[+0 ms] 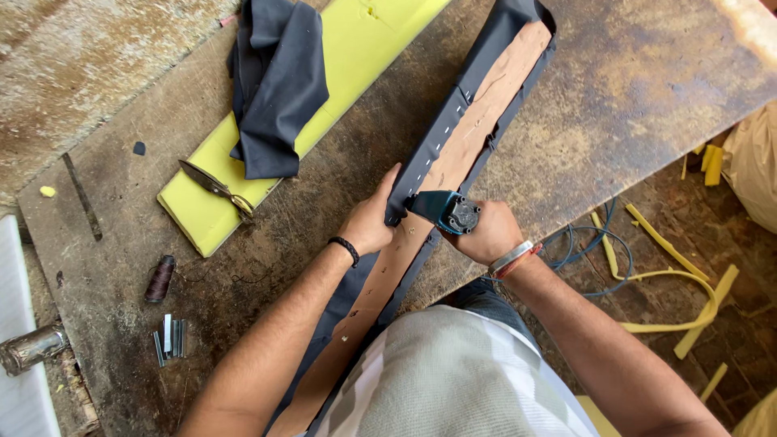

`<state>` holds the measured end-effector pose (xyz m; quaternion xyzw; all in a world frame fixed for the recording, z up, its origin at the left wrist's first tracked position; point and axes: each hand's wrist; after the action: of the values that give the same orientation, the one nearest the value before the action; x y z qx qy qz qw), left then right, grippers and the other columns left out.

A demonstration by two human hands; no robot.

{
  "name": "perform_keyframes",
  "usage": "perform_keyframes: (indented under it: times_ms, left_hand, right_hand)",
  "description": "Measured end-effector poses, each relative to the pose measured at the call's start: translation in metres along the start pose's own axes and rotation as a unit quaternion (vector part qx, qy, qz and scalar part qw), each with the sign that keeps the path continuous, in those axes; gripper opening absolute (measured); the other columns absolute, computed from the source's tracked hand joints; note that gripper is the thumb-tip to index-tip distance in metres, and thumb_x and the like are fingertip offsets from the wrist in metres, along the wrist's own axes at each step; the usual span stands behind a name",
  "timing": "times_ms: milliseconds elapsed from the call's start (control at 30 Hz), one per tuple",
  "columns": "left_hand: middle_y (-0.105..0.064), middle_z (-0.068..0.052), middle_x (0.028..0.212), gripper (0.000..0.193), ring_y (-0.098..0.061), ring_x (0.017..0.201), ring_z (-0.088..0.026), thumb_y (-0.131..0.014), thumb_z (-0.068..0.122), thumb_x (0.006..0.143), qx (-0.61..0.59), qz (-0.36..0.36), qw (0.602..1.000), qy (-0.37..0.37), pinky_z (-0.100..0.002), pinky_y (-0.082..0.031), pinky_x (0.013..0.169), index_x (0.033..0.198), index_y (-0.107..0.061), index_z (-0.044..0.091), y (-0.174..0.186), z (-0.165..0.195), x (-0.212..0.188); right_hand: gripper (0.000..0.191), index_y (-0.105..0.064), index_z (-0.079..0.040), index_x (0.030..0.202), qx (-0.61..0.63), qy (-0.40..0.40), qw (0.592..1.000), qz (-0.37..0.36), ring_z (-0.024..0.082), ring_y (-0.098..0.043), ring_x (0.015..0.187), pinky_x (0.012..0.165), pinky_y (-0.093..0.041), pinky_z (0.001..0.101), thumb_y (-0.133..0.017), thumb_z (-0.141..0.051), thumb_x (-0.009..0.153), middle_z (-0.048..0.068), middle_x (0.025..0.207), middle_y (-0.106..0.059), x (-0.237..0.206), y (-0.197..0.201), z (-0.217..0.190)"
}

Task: The person stretches black fabric around the edge of a long wooden board and secures it with a pneumatic nail gun, working along the sides. They trim excess fabric with scissors, fold and press the corners, then lift the finished padded panel and place it onto a foam piece on the floor.

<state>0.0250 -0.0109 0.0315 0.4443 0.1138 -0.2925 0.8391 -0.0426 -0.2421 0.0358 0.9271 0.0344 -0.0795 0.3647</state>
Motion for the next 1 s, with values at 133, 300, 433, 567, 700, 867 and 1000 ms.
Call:
perform_keyframes:
  times_ms: [133,300,433,567,700,867,1000]
  left_hand:
    - [-0.072,-0.018,0.123,0.114,-0.075,0.102,-0.033,-0.059,-0.012,0.075,-0.001,-0.002,1.000,0.026,-0.044,-0.061,0.088,0.162,-0.003,0.035,-0.005,0.012,-0.005]
    - [-0.073,-0.019,0.116,0.112,-0.075,0.097,-0.032,-0.060,-0.011,0.076,0.021,0.000,1.000,0.019,-0.044,-0.062,0.083,0.163,-0.003,0.031,-0.006,0.018,-0.008]
    - [-0.075,-0.020,0.109,0.112,-0.077,0.092,-0.033,-0.061,-0.010,0.076,0.040,-0.030,0.998,0.042,-0.044,-0.062,0.079,0.163,-0.003,0.030,0.000,0.020,-0.013]
    - [-0.074,-0.025,0.107,0.100,-0.074,0.094,-0.039,-0.064,-0.005,0.080,0.052,0.035,0.998,-0.009,-0.047,-0.060,0.081,0.163,-0.015,0.025,0.004,0.019,-0.033]
    - [-0.056,-0.026,0.136,0.096,-0.071,0.103,-0.041,-0.073,0.011,0.083,0.087,0.052,0.995,0.015,-0.047,-0.060,0.087,0.160,-0.016,0.015,0.011,0.007,-0.071]
    - [-0.026,-0.023,0.163,0.102,-0.045,0.140,-0.040,-0.075,0.016,0.084,0.060,0.023,0.998,0.010,-0.046,-0.044,0.113,0.160,-0.008,0.008,0.013,-0.001,-0.066]
    - [-0.012,-0.022,0.168,0.107,-0.026,0.152,-0.036,-0.078,0.024,0.085,-0.057,-0.014,0.997,-0.051,-0.046,-0.034,0.121,0.160,-0.004,0.007,0.011,0.008,-0.007]
  right_hand:
    - [0.042,-0.074,-0.001,0.082,0.044,-0.084,0.995,-0.028,0.029,-0.075,0.060,0.060,-0.059,0.0422,-0.084,-0.041,0.073,0.019,0.065,-0.072,-0.021,0.003,-0.007]
    - [0.038,-0.077,-0.002,0.083,0.053,-0.037,0.998,0.021,0.032,-0.075,0.064,0.060,-0.058,0.0416,-0.084,-0.038,0.073,0.020,0.067,-0.071,-0.038,-0.009,-0.019]
    - [0.040,-0.076,-0.001,0.083,0.024,-0.082,0.996,0.014,0.034,-0.074,0.065,0.061,-0.058,0.0425,-0.085,-0.039,0.074,0.021,0.068,-0.071,-0.041,-0.017,-0.013]
    - [0.041,-0.076,-0.006,0.100,-0.035,-0.136,0.990,-0.011,0.038,-0.072,0.082,0.075,-0.057,0.0478,-0.081,-0.041,0.079,0.021,0.086,-0.074,-0.020,-0.015,0.022]
    - [0.063,-0.063,-0.011,0.133,-0.121,-0.152,0.981,-0.006,0.043,-0.063,0.110,0.095,-0.051,0.0506,-0.079,-0.036,0.078,0.024,0.115,-0.066,0.025,-0.008,0.081]
    - [0.072,-0.055,-0.012,0.143,-0.183,-0.177,0.966,0.036,0.043,-0.056,0.121,0.100,-0.049,0.0477,-0.079,-0.034,0.079,0.025,0.125,-0.060,0.072,-0.003,0.126]
    - [0.053,-0.069,-0.011,0.126,-0.016,-0.136,0.981,0.139,0.035,-0.058,0.120,0.104,-0.046,0.0468,-0.076,-0.044,0.086,0.020,0.132,-0.057,0.099,0.015,0.106]
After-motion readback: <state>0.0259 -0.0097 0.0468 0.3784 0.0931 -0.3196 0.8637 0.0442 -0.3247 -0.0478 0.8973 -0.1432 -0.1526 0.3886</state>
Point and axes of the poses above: each hand's wrist, its own x-axis towards the middle knuckle, its own y-axis out of the back of the hand, z = x × y
